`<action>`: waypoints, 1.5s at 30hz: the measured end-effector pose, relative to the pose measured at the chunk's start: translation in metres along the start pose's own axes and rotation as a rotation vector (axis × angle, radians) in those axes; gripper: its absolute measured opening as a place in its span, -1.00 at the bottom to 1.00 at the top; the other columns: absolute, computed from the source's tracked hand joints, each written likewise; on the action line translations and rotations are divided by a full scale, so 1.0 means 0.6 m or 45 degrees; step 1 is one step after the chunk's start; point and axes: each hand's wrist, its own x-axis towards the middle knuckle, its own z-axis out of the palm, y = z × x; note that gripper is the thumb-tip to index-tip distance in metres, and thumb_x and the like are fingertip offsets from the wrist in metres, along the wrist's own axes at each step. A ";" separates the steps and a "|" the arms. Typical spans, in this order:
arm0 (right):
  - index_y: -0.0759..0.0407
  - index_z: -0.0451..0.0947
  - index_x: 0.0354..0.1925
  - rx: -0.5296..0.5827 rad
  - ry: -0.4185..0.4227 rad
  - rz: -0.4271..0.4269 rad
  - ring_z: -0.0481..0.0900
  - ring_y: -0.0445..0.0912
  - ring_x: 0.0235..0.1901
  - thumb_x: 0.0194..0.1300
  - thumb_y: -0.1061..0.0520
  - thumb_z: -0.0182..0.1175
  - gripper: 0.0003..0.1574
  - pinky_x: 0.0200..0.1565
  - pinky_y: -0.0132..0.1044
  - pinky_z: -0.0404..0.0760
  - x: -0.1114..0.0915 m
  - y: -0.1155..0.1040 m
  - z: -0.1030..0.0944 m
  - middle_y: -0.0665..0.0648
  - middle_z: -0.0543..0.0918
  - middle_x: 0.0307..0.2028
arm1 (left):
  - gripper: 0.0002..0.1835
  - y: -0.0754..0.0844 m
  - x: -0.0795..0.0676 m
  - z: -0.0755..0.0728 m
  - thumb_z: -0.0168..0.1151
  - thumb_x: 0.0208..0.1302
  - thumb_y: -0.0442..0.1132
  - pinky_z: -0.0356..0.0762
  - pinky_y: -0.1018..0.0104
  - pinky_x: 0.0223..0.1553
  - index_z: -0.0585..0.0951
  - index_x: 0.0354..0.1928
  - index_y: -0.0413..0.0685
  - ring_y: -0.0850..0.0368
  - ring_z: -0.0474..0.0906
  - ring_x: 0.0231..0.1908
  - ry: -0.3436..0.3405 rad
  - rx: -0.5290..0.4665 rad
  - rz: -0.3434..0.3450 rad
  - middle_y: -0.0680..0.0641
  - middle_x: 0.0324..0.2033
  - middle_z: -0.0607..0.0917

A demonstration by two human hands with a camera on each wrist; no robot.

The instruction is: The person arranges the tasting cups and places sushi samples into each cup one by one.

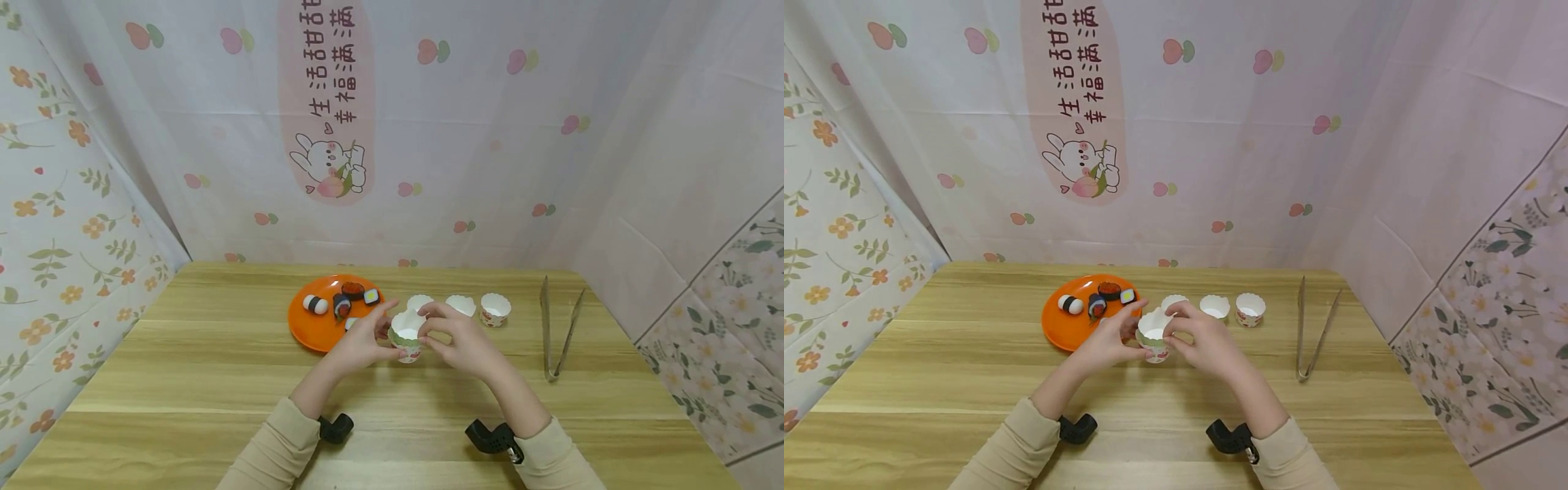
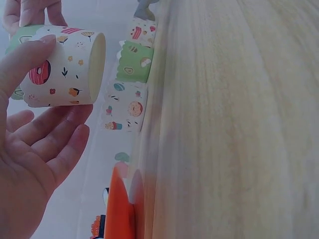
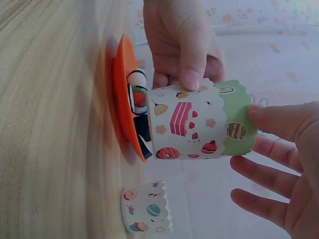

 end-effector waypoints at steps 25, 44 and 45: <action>0.10 0.63 -0.40 -0.044 0.277 -0.129 0.59 0.08 -0.08 0.05 0.36 0.41 -0.79 -0.37 -0.20 0.65 -0.002 0.008 -0.033 0.18 0.58 -0.03 | -0.20 -0.010 -0.007 -0.023 0.49 0.04 -0.03 0.53 0.19 -0.04 0.40 0.32 -0.09 0.07 0.55 -0.07 0.063 0.100 -0.047 -0.04 0.06 0.59; 0.07 0.63 -0.38 -0.035 0.161 0.018 0.54 0.09 0.00 0.16 0.27 0.36 -0.88 -0.42 -0.24 0.65 -0.015 0.033 -0.024 0.15 0.56 0.01 | -0.31 -0.010 -0.009 -0.051 0.53 -0.01 -0.09 0.57 0.21 -0.16 0.51 0.20 -0.09 0.05 0.56 -0.20 0.172 0.144 -0.075 0.03 -0.10 0.63; 0.06 0.63 -0.39 -0.037 0.147 0.029 0.53 0.08 0.00 0.16 0.26 0.36 -0.89 -0.41 -0.23 0.66 -0.015 0.035 -0.021 0.15 0.56 0.02 | -0.31 -0.010 -0.009 -0.051 0.53 -0.01 -0.09 0.57 0.21 -0.16 0.51 0.19 -0.09 0.05 0.56 -0.19 0.172 0.141 -0.074 0.03 -0.10 0.63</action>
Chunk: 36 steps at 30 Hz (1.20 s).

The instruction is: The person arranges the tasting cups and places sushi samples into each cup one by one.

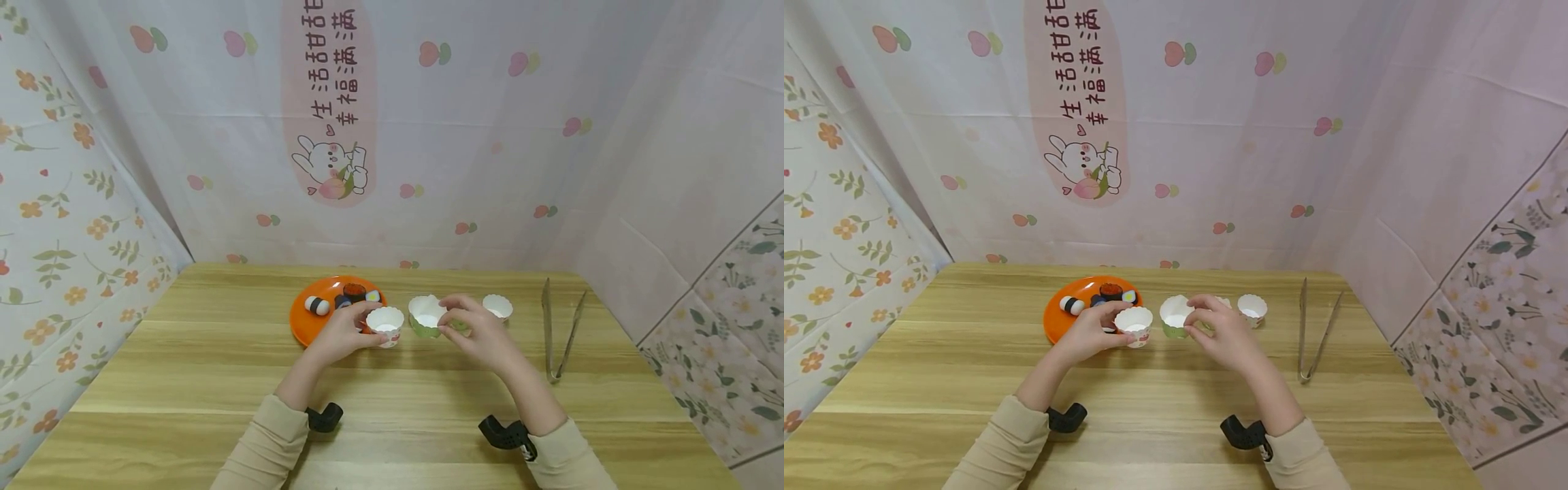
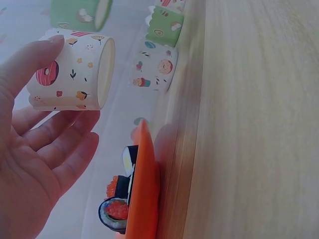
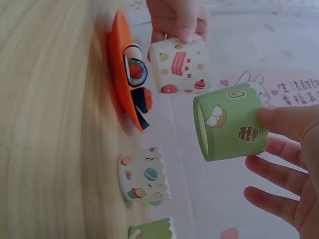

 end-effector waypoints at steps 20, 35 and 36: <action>0.04 0.66 -0.39 -0.050 -0.165 0.043 0.63 -0.08 -0.34 0.19 0.18 0.36 -0.95 -0.39 -0.26 0.61 -0.008 0.023 0.033 0.09 0.56 -0.02 | -0.34 0.004 0.001 -0.004 0.52 0.00 -0.11 0.56 0.21 -0.14 0.52 0.17 -0.09 0.06 0.58 -0.18 0.010 -0.025 0.009 0.04 -0.12 0.64; -0.04 0.69 -0.40 -0.179 -0.222 -0.089 0.61 -0.15 -0.27 0.13 0.13 0.40 -0.94 -0.30 -0.31 0.61 -0.041 0.045 0.049 0.07 0.61 -0.08 | -0.34 0.003 0.000 -0.001 0.52 -0.01 -0.08 0.57 0.22 -0.15 0.52 0.17 -0.08 0.07 0.58 -0.19 0.003 0.000 -0.012 0.04 -0.10 0.63; -0.03 0.69 -0.40 -0.167 -0.221 -0.093 0.61 -0.14 -0.26 0.13 0.14 0.41 -0.94 -0.29 -0.30 0.61 -0.044 0.047 0.050 0.08 0.61 -0.08 | -0.34 0.003 0.000 -0.001 0.52 -0.01 -0.08 0.57 0.22 -0.15 0.52 0.17 -0.08 0.07 0.58 -0.19 0.004 -0.001 -0.011 0.04 -0.10 0.63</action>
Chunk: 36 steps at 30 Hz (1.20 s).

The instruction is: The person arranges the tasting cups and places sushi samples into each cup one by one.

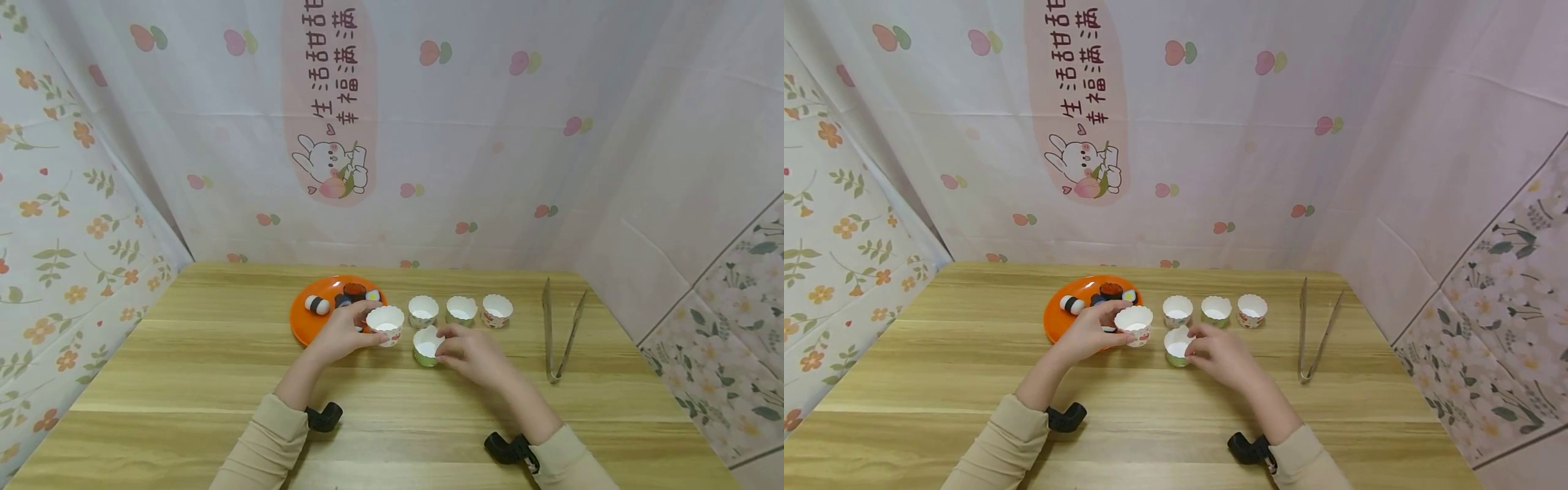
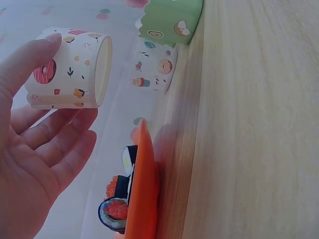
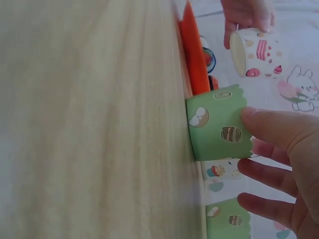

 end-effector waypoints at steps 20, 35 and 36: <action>-0.02 0.72 -0.35 0.023 0.018 0.027 0.61 -0.06 -0.16 0.12 0.13 0.40 -0.93 -0.18 -0.19 0.62 -0.003 0.002 0.006 0.10 0.60 -0.03 | -0.32 0.005 0.000 0.006 0.52 -0.01 -0.05 0.55 0.01 -0.05 0.52 0.17 -0.10 0.07 0.56 -0.18 -0.016 0.009 0.011 0.03 -0.15 0.64; 0.05 0.71 -0.26 0.038 0.073 0.022 0.63 -0.09 -0.17 0.11 0.17 0.41 -0.83 -0.23 -0.28 0.64 0.001 -0.003 -0.009 0.15 0.60 0.00 | -0.33 0.002 0.000 0.008 0.52 0.00 -0.05 0.56 0.22 -0.15 0.52 0.18 -0.06 0.10 0.56 -0.20 -0.026 0.034 0.009 0.07 -0.16 0.64; 0.05 0.71 -0.24 0.041 0.076 0.030 0.63 -0.09 -0.15 0.11 0.17 0.41 -0.82 -0.22 -0.28 0.64 0.002 -0.004 -0.010 0.14 0.60 0.01 | -0.33 0.002 0.000 0.008 0.51 0.00 -0.05 0.56 0.21 -0.14 0.51 0.18 -0.05 0.12 0.56 -0.20 -0.028 0.033 0.011 0.07 -0.15 0.64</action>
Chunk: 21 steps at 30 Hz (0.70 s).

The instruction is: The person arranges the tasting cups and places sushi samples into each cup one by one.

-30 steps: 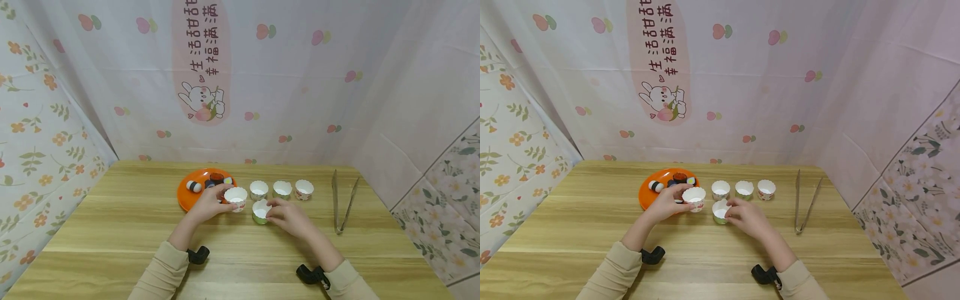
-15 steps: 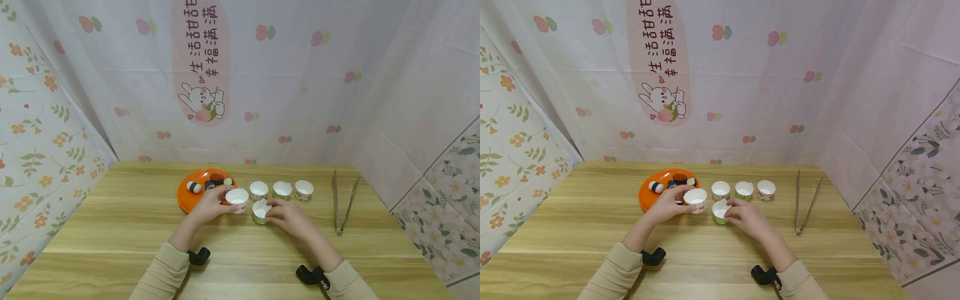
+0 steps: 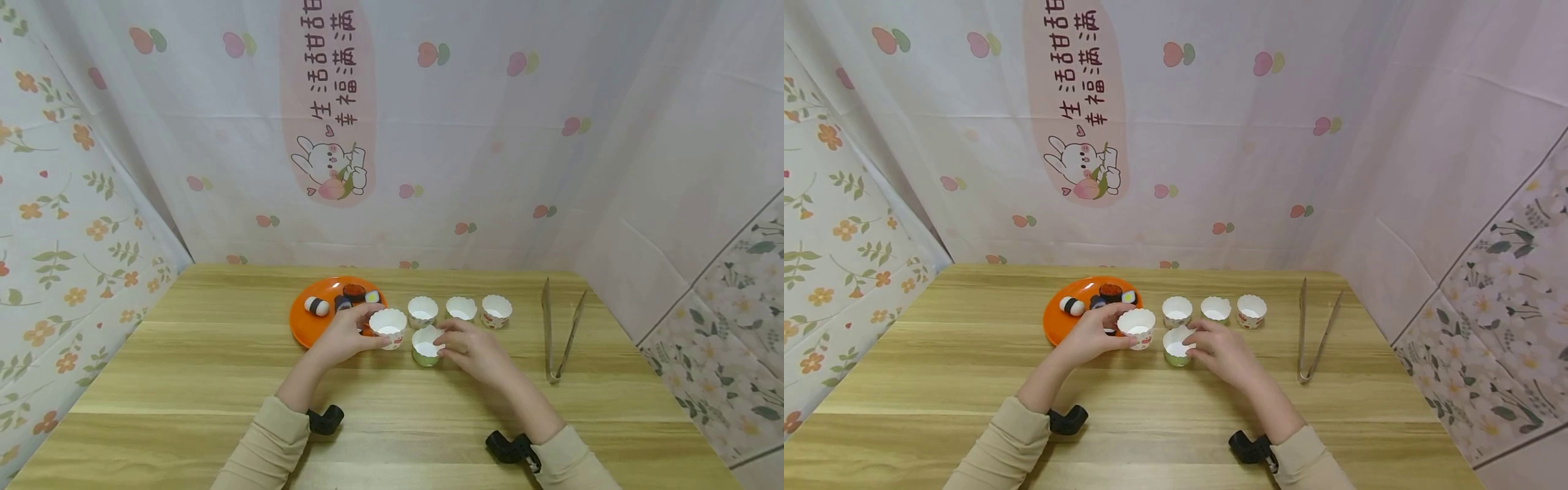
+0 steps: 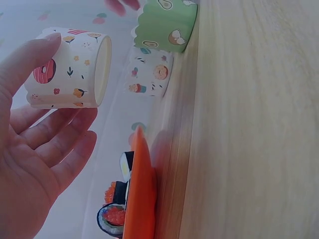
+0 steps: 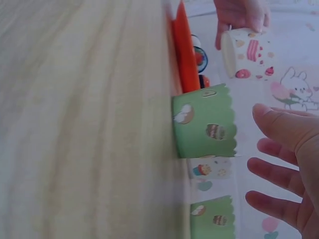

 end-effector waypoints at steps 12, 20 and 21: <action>0.07 0.66 -0.05 -0.015 0.056 -0.046 0.61 -0.08 -0.08 0.12 0.14 0.42 -0.63 -0.19 -0.22 0.63 0.018 -0.026 -0.012 0.09 0.62 -0.02 | -0.32 0.003 -0.003 0.001 0.51 0.00 -0.03 0.55 0.01 -0.08 0.51 0.19 -0.03 0.09 0.56 -0.16 0.000 -0.023 0.026 0.07 -0.10 0.64; -0.09 0.63 0.06 0.034 0.010 0.058 0.58 -0.12 -0.05 0.18 0.05 0.37 -0.56 -0.22 -0.25 0.61 0.036 -0.046 -0.014 -0.03 0.59 0.04 | -0.32 0.002 -0.002 0.002 0.49 0.03 -0.01 0.56 0.23 -0.17 0.50 0.21 -0.01 0.08 0.55 -0.17 -0.014 0.003 0.037 0.08 -0.12 0.63; -0.10 0.62 0.07 0.033 0.005 0.068 0.58 -0.12 -0.04 0.18 0.05 0.37 -0.55 -0.23 -0.25 0.61 0.037 -0.048 -0.014 -0.04 0.59 0.04 | -0.32 0.003 -0.002 0.002 0.49 0.03 -0.01 0.56 0.22 -0.17 0.50 0.21 -0.02 0.06 0.55 -0.17 -0.016 -0.001 0.035 0.08 -0.13 0.63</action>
